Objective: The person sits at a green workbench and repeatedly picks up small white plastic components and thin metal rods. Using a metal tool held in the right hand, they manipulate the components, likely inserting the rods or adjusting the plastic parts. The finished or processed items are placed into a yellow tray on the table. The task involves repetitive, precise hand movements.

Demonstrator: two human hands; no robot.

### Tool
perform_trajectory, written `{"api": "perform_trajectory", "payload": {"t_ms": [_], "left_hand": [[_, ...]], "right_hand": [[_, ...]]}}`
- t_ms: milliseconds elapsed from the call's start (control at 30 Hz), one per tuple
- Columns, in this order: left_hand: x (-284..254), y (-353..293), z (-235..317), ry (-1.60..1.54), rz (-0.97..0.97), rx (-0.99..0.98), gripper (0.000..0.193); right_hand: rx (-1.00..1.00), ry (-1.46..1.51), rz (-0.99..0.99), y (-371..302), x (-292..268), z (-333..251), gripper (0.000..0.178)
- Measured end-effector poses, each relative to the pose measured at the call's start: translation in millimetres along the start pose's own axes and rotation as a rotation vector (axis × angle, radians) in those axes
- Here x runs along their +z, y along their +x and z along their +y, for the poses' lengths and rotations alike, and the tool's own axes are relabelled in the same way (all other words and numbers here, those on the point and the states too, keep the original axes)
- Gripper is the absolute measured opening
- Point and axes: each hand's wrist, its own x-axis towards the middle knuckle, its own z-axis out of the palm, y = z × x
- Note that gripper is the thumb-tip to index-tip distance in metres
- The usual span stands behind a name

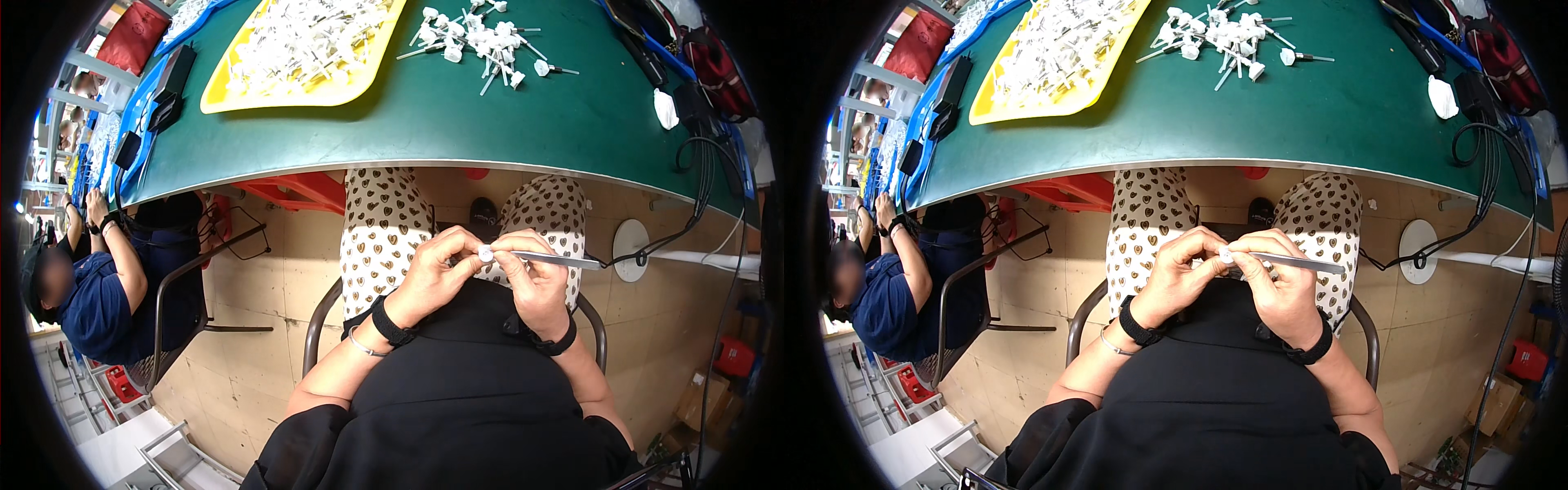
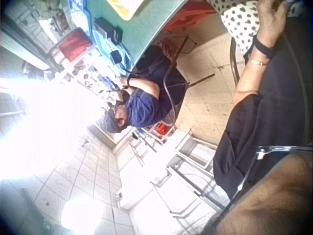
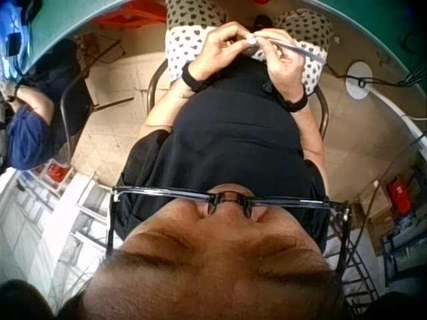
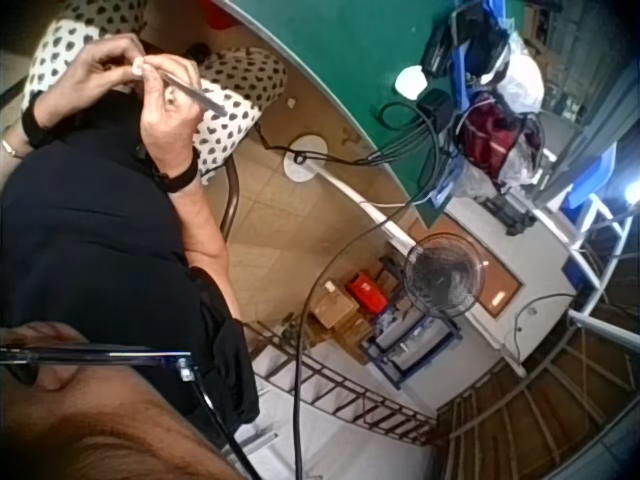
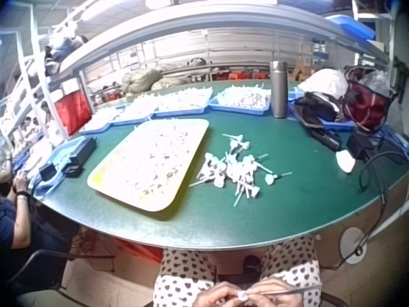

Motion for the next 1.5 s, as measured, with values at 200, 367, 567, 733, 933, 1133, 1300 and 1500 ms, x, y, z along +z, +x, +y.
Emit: {"api": "perform_trajectory", "payload": {"t_ms": [200, 367, 567, 733, 933, 1133, 1300, 1500], "left_hand": [[-2.0, 0.1, 0.9, 0.03, 0.003, 0.024, 0.008], [-1.7, 2.1, 6.7, 0.024, 0.03, 0.056, 0.009], [-4.5, 0.5, 1.9, -0.199, 0.0, -0.086, 0.006], [-4.9, 0.6, 5.0, -0.271, 0.001, -0.136, 0.006], [-3.7, -0.3, 9.7, -0.323, 0.001, -0.165, 0.008], [-6.7, 2.9, 19.2, 0.157, 0.085, 0.176, 0.018], [-6.7, 5.0, 27.0, 0.418, 0.155, 0.387, 0.03], [-1.9, 0.1, 34.0, 0.471, 0.166, 0.409, 0.032]], "right_hand": [[-0.068, -0.1, -0.042, 5.6, -0.7, -5.8, 0.007], [-0.192, -0.224, -0.091, 10.2, -2.3, -6.4, 0.007], [0.062, 0.142, 0.001, -0.1, -2.1, -4.7, 0.014], [0.111, 0.224, 0.026, -4.5, -7.1, 5.7, 0.018], [0.229, 0.321, 0.077, -5.1, -7.9, 5.6, 0.018], [0.238, 0.388, 0.111, -7.5, -10.3, 6.1, 0.018], [0.208, 0.43, 0.134, -6.2, -15.7, 7.5, 0.019], [0.208, 0.425, 0.141, -3.7, -18.3, 6.4, 0.018]]}}
